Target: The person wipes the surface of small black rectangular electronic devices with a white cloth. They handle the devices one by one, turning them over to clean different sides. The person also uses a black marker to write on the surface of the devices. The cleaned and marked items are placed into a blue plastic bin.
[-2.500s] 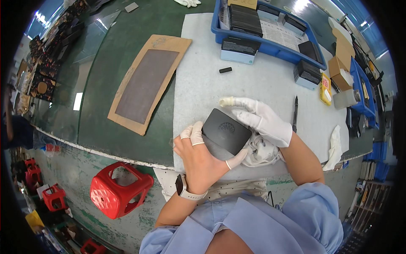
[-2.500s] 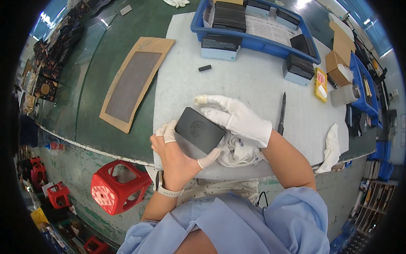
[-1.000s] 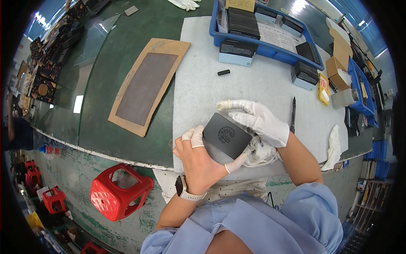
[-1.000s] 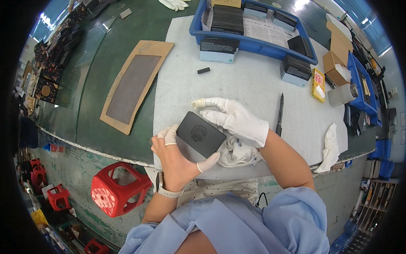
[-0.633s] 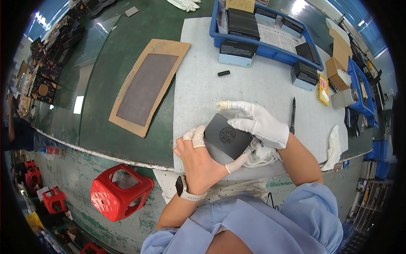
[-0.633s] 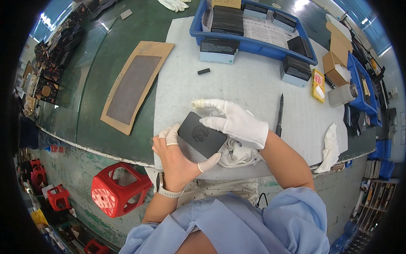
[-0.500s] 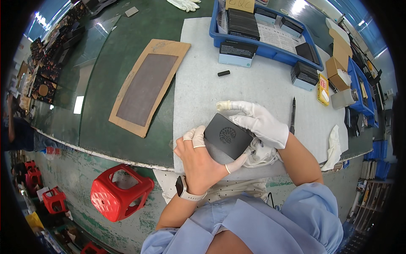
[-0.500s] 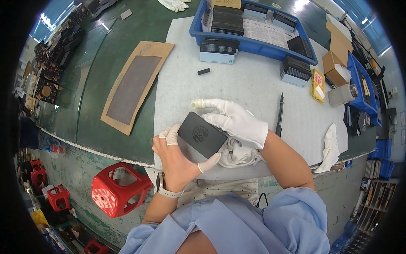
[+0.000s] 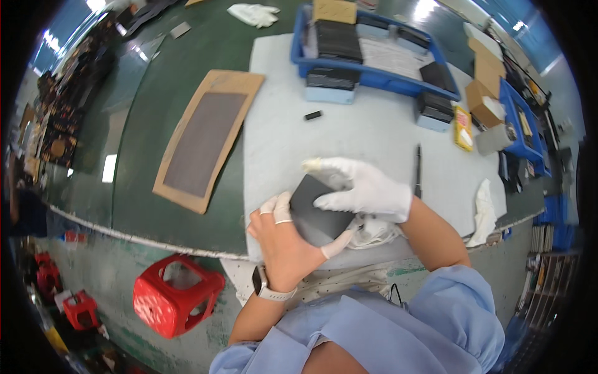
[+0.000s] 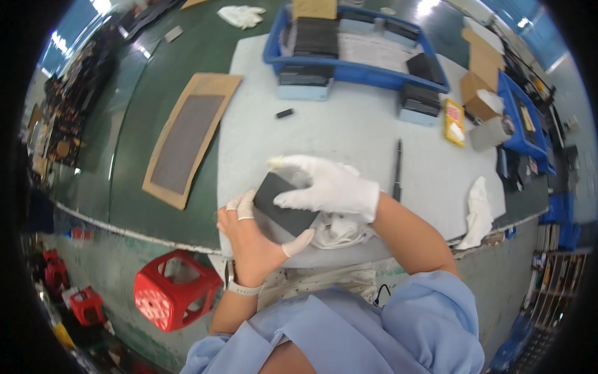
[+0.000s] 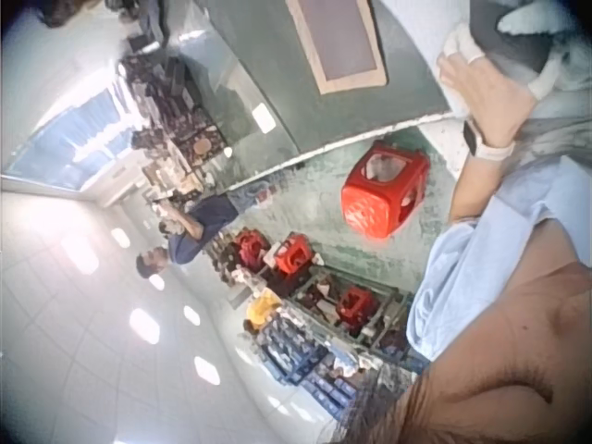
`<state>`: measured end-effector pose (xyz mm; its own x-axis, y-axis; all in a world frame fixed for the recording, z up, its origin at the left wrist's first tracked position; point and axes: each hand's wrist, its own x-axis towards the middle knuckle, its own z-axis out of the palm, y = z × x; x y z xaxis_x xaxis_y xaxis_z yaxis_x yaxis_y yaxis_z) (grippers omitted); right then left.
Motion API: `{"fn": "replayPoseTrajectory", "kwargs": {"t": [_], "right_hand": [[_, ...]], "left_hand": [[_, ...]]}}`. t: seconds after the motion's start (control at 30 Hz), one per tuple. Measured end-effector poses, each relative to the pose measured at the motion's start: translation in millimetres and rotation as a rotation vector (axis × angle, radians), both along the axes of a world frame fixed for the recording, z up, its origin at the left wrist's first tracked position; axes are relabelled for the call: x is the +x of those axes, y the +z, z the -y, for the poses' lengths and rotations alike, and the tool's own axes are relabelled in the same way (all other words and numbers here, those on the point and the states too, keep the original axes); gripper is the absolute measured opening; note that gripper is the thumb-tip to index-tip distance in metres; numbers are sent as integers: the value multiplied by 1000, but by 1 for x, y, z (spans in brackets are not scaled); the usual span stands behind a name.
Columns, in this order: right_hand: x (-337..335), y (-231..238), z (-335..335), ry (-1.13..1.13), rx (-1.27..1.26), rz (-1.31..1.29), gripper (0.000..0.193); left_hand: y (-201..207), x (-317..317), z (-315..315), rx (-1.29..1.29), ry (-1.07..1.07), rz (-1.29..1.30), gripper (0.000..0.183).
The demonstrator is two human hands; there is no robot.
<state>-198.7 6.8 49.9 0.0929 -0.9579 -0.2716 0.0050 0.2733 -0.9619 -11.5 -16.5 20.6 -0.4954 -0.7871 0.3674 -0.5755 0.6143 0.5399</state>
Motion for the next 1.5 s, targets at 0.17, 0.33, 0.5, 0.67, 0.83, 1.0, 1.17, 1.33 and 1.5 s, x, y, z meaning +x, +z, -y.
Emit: {"fn": "replayPoseTrajectory", "kwargs": {"t": [0.17, 0.33, 0.5, 0.67, 0.83, 1.0, 1.17, 1.33, 1.5], "right_hand": [[3, -4, 4, 4, -149, -20, 67], [26, 40, -8, 118, -267, -789, 57], [38, 12, -15, 112, -420, -1004, 56], [25, 36, -6, 224, -274, -884, 52], [28, 38, -10, 233, -361, -911, 40], [13, 56, -36, -25, -561, -853, 46], [-111, 138, -77, -640, -566, -1003, 57], [-316, 161, -167, -1571, -384, -1550, 59], [-401, 133, -227, -1761, 376, -1361, 55]], "left_hand": [[2, 1, 7, 81, -74, -43, 119], [-17, 2, 10, 160, -220, -272, 141], [-32, -6, 1, 378, -267, -425, 130], [-29, -6, -3, 418, -243, -456, 125], [-31, -5, -4, 398, -268, -538, 126], [-16, -7, -7, 114, -251, -503, 114], [-33, 17, 2, 20, -28, -363, 86], [-24, 5, -19, 106, -28, -274, 78], [-10, -3, -29, 216, -5, -248, 56]]}}
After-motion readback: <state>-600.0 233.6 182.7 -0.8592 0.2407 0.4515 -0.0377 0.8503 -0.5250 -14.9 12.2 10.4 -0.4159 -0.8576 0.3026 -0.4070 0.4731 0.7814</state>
